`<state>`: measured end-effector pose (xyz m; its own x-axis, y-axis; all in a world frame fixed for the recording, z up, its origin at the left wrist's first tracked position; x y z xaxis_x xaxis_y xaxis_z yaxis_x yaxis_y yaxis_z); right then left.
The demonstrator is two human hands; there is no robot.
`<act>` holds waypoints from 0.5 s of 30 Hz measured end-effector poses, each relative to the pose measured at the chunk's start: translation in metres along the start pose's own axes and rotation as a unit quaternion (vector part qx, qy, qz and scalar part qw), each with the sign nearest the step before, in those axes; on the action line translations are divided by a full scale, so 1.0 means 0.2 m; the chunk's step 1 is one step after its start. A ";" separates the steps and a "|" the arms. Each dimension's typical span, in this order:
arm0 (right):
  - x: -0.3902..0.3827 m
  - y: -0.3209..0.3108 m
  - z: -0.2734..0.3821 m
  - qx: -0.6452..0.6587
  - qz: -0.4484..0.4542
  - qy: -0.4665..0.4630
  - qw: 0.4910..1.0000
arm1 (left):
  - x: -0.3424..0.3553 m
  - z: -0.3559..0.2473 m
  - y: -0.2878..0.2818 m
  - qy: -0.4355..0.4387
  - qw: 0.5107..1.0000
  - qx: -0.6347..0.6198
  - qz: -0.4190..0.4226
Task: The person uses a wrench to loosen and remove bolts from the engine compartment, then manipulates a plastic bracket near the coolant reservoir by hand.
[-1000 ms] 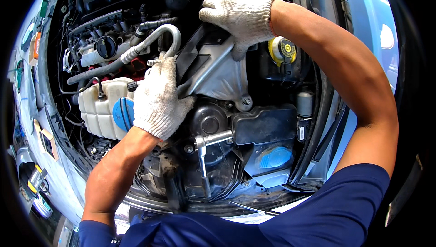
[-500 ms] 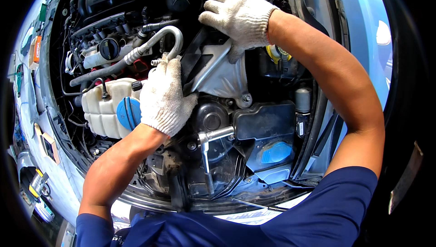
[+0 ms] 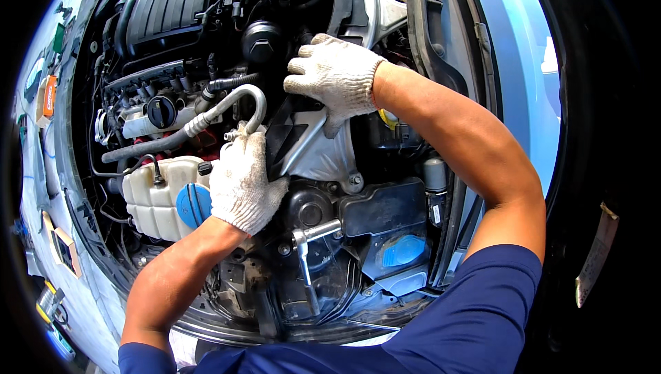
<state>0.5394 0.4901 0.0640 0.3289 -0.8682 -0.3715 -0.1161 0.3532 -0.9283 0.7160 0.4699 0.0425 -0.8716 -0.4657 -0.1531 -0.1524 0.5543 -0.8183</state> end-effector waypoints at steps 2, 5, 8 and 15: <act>0.00 0.01 0.00 -0.004 -0.008 -0.004 1.000 | 0.01 0.00 0.00 -0.004 1.000 -0.017 0.007; 0.01 0.00 0.01 0.000 -0.004 -0.012 1.000 | 0.02 0.01 0.01 -0.004 1.000 -0.016 0.019; 0.01 -0.01 0.01 -0.001 -0.011 -0.017 1.000 | 0.02 0.01 0.00 -0.008 1.000 0.000 0.024; -0.02 -0.03 0.00 0.034 -0.049 -0.032 0.998 | 0.01 -0.01 0.00 -0.016 0.999 0.036 0.025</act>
<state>0.5384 0.4911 0.0713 0.3941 -0.8771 -0.2746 -0.0172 0.2917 -0.9563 0.7133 0.4706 0.0426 -0.8616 -0.4616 -0.2112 -0.0748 0.5271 -0.8465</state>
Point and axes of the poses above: each hand's wrist, its own x-axis towards the middle knuckle, its own y-axis out of the palm, z = x × y, the point moved 7 cm from there along x, towards the middle knuckle, and after that the axes turned 2 degrees about -y, right-handed, at the moved point
